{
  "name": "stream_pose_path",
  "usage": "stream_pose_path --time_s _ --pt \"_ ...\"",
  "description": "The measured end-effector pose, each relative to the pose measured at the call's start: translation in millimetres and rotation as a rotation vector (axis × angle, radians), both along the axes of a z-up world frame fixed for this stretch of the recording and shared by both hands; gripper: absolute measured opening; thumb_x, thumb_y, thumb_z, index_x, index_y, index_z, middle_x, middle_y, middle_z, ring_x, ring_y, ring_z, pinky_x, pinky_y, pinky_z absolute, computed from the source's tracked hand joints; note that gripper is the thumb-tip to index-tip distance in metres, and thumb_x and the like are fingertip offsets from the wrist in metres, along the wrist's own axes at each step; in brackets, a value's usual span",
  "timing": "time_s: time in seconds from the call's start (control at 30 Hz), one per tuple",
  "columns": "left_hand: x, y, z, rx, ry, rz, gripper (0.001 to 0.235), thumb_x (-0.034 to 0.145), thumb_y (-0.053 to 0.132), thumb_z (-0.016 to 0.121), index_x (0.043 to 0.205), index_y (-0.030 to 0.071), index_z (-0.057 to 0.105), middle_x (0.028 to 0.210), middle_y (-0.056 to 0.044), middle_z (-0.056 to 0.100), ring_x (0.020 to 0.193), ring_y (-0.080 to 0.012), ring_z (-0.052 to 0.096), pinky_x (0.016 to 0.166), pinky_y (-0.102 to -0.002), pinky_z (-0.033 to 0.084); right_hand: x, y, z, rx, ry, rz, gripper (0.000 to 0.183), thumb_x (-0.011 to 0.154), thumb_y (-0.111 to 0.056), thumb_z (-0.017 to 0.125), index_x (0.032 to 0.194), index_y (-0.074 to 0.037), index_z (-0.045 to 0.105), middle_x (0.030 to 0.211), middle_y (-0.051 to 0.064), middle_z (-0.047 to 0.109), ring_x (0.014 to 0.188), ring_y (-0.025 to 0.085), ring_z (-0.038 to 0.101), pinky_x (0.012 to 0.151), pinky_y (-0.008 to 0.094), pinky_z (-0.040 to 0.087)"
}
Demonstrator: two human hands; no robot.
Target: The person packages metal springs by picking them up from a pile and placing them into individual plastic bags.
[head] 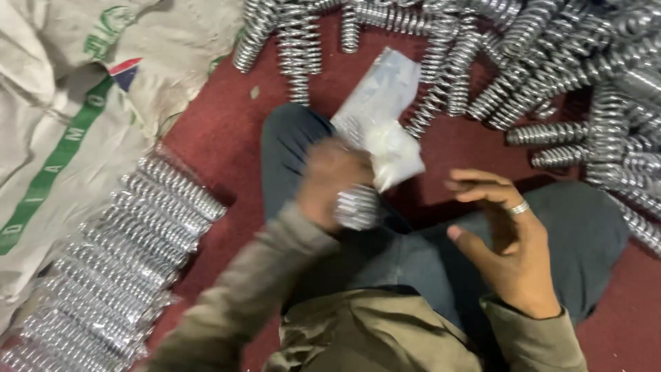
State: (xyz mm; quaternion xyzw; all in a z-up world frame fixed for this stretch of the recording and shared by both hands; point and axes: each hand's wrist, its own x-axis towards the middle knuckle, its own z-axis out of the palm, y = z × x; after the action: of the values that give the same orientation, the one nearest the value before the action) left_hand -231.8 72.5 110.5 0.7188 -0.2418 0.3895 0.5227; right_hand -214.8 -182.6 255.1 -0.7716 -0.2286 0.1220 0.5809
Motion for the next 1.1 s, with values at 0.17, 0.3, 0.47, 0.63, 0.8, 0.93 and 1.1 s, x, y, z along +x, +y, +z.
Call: stream_pose_path --time_s 0.17,0.3,0.47,0.63,0.8,0.93,1.1 --pt "-75.2 168.7 19.0 0.740 0.482 0.323 0.076 0.069 0.073 0.060 0.117 0.014 0.064 0.118 -0.008 0.065 0.122 -0.0310 0.058 0.118 -0.050 0.026 62.4 4.7 -64.4 -0.316 -0.284 0.092 0.033 0.084 0.002 0.075 0.116 -0.003 0.067 0.123 0.022 0.067 0.118 0.047 0.065 0.098 0.061 0.049" --pt "-180.4 209.4 -88.4 1.144 0.778 0.813 0.106 0.040 0.067 0.077 0.129 0.013 0.058 0.141 -0.005 0.058 0.146 -0.0232 0.044 0.132 -0.051 0.020 127.2 27.1 -139.1 -0.658 -0.866 0.205 0.057 0.072 0.011 0.071 0.126 -0.007 0.064 0.140 0.015 0.060 0.136 0.041 0.051 0.112 0.058 0.038" --pt "-175.1 205.6 -94.2 1.109 0.991 0.765 0.073 0.073 0.057 0.071 0.131 0.015 0.056 0.139 -0.003 0.054 0.146 -0.0228 0.041 0.133 -0.049 0.015 192.8 42.0 -206.8 -0.927 -1.158 0.523 0.071 0.059 -0.004 0.080 0.127 -0.016 0.065 0.141 0.009 0.060 0.144 0.035 0.047 0.124 0.053 0.028" --pt "-71.6 153.7 -24.4 0.509 0.632 0.738 0.031 0.102 0.030 0.063 0.127 0.012 0.065 0.105 -0.012 0.061 0.096 -0.0387 0.063 0.084 -0.050 0.050 170.3 48.4 -152.7 -0.852 -1.354 0.419 0.030 0.079 -0.007 0.071 0.105 -0.021 0.069 0.106 -0.001 0.069 0.122 0.023 0.062 0.121 0.047 0.036" --pt "116.4 63.0 -79.3 0.695 1.032 0.555 0.029 0.095 0.055 0.062 0.114 0.033 0.061 0.109 0.007 0.064 0.110 -0.0224 0.064 0.090 -0.049 0.053 95.3 10.9 -52.4 -0.151 -0.260 -0.191 0.051 0.087 0.008 0.080 0.131 -0.007 0.060 0.120 0.015 0.070 0.121 0.035 0.065 0.094 0.043 0.058" --pt "197.9 37.4 -107.5 0.853 1.337 0.557 0.078 0.090 0.066 0.067 0.146 0.013 0.051 0.145 -0.013 0.051 0.138 -0.0336 0.044 0.098 -0.058 0.050 60.3 -2.9 -71.4 -0.218 -0.087 -0.318 0.042 0.082 -0.006 0.083 0.119 -0.014 0.066 0.109 0.011 0.072 0.108 0.032 0.066 0.096 0.047 0.049" --pt "202.1 79.6 -143.2 0.392 1.460 0.903 0.039 0.083 0.040 0.082 0.109 0.012 0.076 0.106 -0.017 0.075 0.104 -0.0429 0.072 0.084 -0.056 0.058 43.4 19.0 -70.3 -0.319 0.125 -0.417 0.045 0.086 -0.021 0.080 0.126 -0.026 0.060 0.108 0.016 0.073 0.106 0.043 0.071 0.086 0.052 0.056"
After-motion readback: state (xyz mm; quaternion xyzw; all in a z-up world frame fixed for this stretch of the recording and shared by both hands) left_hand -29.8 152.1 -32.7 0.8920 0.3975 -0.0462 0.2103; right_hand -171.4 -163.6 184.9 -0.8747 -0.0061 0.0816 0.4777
